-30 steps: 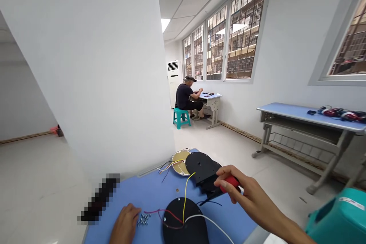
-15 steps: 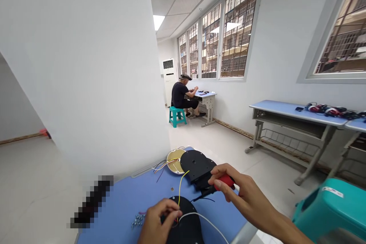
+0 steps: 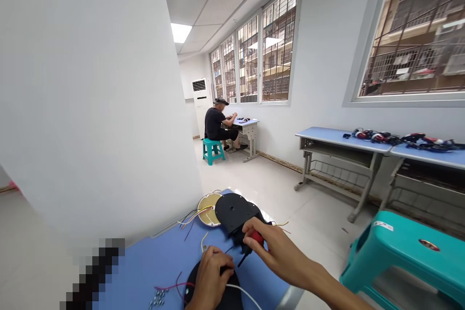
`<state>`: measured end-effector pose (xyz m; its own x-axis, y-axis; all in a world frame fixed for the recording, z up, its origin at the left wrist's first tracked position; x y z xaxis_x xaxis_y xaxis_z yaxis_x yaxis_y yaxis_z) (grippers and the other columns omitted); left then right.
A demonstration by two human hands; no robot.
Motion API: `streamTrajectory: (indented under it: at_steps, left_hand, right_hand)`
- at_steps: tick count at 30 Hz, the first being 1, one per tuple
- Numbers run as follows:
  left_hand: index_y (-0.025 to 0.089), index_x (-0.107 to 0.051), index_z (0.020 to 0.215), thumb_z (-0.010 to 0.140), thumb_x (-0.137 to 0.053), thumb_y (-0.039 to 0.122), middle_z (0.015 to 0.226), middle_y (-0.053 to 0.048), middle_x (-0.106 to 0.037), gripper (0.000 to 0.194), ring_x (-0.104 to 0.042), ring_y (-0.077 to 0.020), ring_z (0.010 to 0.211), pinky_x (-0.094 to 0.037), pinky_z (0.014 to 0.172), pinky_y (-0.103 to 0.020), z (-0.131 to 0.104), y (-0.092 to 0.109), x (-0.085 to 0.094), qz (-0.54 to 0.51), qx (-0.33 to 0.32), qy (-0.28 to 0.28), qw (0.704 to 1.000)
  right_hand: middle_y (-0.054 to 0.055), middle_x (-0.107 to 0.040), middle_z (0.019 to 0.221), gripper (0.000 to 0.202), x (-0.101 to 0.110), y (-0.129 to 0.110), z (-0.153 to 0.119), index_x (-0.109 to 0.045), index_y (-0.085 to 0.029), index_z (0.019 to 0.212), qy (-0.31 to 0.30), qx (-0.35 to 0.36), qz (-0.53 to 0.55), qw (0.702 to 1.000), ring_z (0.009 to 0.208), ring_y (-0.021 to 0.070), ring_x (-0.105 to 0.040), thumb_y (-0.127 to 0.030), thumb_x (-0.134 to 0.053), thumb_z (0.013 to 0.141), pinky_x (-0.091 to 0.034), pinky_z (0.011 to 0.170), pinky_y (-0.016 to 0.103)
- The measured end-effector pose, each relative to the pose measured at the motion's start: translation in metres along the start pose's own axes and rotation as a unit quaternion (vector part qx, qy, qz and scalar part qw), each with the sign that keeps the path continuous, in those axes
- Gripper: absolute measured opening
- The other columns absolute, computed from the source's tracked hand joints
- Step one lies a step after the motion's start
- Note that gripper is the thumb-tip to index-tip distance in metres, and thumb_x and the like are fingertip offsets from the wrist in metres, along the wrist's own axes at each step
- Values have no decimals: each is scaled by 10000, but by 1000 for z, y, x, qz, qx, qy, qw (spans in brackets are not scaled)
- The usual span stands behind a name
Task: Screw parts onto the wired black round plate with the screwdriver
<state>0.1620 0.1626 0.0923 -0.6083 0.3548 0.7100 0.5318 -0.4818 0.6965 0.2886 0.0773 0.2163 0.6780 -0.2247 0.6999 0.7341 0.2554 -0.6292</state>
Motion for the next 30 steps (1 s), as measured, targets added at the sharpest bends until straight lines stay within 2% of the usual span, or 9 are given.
streamTrajectory:
  at_steps: [4,8,15,30]
  left_hand:
    - [236,-753,792,713,-646,99,998,-42,-699,192,-601,-212,1018,-417,982,-361,2,-7,-1,-15,13,1,1000]
    - [228,-733,790,715,-629,104,934,-22,-695,178,-589,-204,1005,-429,966,-338,4,-5,2,-29,5,8,1000]
    - [219,-746,793,740,-640,140,892,-22,-581,142,-592,-195,935,-444,931,-332,3,-10,7,-45,37,35,998]
    - [235,-743,820,759,-645,128,910,-33,-622,157,-571,-225,980,-390,999,-427,3,4,10,4,4,27,1000]
  right_hand:
    - [5,-677,899,100,-7,0,6,-523,-252,990,-9,5,10,1000,788,173,-616,-260,-430,953,-444,709,295]
    - [17,-673,925,104,-11,-2,9,-530,-242,993,-9,16,10,1000,805,179,-614,-255,-439,946,-448,709,303]
    - [7,-659,900,97,-13,1,9,-528,-246,993,1,18,31,999,780,170,-604,-260,-442,952,-449,694,294]
    - [13,-672,901,93,-12,-8,11,-521,-237,985,-5,19,14,1000,774,165,-618,-235,-436,947,-452,679,275]
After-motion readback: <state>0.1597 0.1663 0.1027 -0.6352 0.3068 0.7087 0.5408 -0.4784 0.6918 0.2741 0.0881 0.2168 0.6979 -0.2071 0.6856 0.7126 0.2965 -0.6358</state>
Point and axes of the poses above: each hand's wrist, its own z-axis towards the middle knuckle, its own x-axis out of the back of the hand, y = z × x, the point moved 9 cm from there along z, towards the middle knuckle
